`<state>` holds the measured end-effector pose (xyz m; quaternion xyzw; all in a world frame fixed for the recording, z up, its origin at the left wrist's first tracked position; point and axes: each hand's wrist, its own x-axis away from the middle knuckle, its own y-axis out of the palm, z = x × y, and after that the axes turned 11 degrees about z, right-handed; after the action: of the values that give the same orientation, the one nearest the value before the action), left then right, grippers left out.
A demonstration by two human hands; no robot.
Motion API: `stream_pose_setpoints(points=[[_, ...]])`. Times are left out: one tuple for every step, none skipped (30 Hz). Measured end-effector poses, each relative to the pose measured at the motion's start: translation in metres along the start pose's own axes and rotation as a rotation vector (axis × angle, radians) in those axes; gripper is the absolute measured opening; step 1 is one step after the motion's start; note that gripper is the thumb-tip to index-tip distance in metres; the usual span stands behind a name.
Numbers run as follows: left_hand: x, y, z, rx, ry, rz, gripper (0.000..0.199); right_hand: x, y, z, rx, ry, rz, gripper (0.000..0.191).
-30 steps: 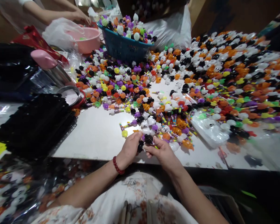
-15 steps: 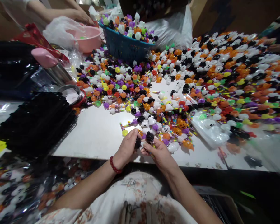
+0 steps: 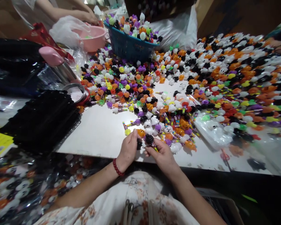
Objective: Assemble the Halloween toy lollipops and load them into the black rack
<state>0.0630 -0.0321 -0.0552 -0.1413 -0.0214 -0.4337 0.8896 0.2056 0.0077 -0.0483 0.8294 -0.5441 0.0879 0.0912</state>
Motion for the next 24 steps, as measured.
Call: stream_pose_setpoints(points=[[0.001,0.0,0.001,-0.018,0.031,0.009,0.052,0.0,-0.001,0.0,0.029,-0.018,-0.001,0.015],[0.002,-0.001,0.001,-0.041,0.073,0.011,0.051,0.001,-0.002,-0.001,0.059,-0.031,-0.003,0.013],[0.002,-0.002,0.002,-0.069,0.122,0.002,0.048,0.001,-0.003,-0.001,0.092,-0.041,-0.011,0.012],[0.002,-0.004,0.003,-0.101,0.171,-0.017,0.046,0.001,-0.005,-0.002,0.129,-0.05,-0.025,0.01],[0.002,-0.005,0.004,-0.134,0.215,-0.045,0.044,0.001,-0.006,-0.003,0.173,-0.062,-0.041,0.009],[0.002,-0.006,0.004,-0.163,0.247,-0.079,0.042,0.001,-0.008,-0.005,0.222,-0.076,-0.062,0.008],[0.001,-0.007,0.004,-0.184,0.268,-0.113,0.041,0.0,-0.01,-0.006,0.275,-0.092,-0.085,0.008],[0.001,-0.007,0.003,-0.195,0.276,-0.145,0.041,0.0,-0.011,-0.007,0.323,-0.107,-0.108,0.009],[0.001,-0.006,0.002,-0.196,0.274,-0.172,0.041,-0.001,-0.012,-0.008,0.359,-0.115,-0.129,0.009],[0.0,-0.006,0.002,-0.19,0.266,-0.192,0.041,-0.001,-0.012,-0.009,0.378,-0.109,-0.148,0.01],[0.001,-0.005,0.001,-0.183,0.257,-0.204,0.041,-0.001,-0.012,-0.009,0.375,-0.091,-0.163,0.01],[0.001,-0.004,0.001,-0.181,0.253,-0.208,0.041,-0.002,-0.011,-0.008,0.352,-0.06,-0.177,0.009],[0.001,-0.003,0.001,-0.184,0.26,-0.208,0.041,-0.002,-0.01,-0.006,0.313,-0.026,-0.181,0.009],[0.0,-0.002,0.002,-0.191,0.274,-0.206,0.041,-0.002,-0.008,-0.004,0.267,0.007,-0.176,0.007],[-0.001,-0.001,0.003,-0.192,0.288,-0.201,0.041,-0.002,-0.006,-0.003,0.219,0.037,-0.159,0.005],[-0.002,-0.002,0.005,-0.179,0.284,-0.192,0.041,-0.003,-0.004,-0.001,0.167,0.059,-0.132,0.003],[-0.004,-0.002,0.007,-0.143,0.248,-0.182,0.042,-0.004,-0.002,0.001,0.112,0.07,-0.101,0.003],[-0.006,-0.003,0.009,-0.08,0.177,-0.171,0.044,-0.005,0.0,0.001,0.059,0.067,-0.071,0.007],[-0.007,-0.005,0.011,0.004,0.082,-0.162,0.046,-0.006,0.001,0.002,0.008,0.048,-0.046,0.011],[-0.008,-0.007,0.012,0.099,-0.019,-0.158,0.048,-0.008,0.002,0.001,-0.033,0.021,-0.03,0.014],[-0.008,-0.009,0.014,0.192,-0.11,-0.161,0.049,-0.01,0.003,0.0,-0.062,-0.011,-0.02,0.016],[-0.008,-0.011,0.016,0.275,-0.183,-0.174,0.05,-0.011,0.004,-0.001,-0.08,-0.038,-0.017,0.017],[-0.007,-0.014,0.018,0.348,-0.239,-0.191,0.051,-0.013,0.004,-0.001,-0.094,-0.053,-0.017,0.017],[-0.006,-0.016,0.019,0.409,-0.285,-0.207,0.051,-0.014,0.004,-0.001,-0.11,-0.056,-0.021,0.017]])
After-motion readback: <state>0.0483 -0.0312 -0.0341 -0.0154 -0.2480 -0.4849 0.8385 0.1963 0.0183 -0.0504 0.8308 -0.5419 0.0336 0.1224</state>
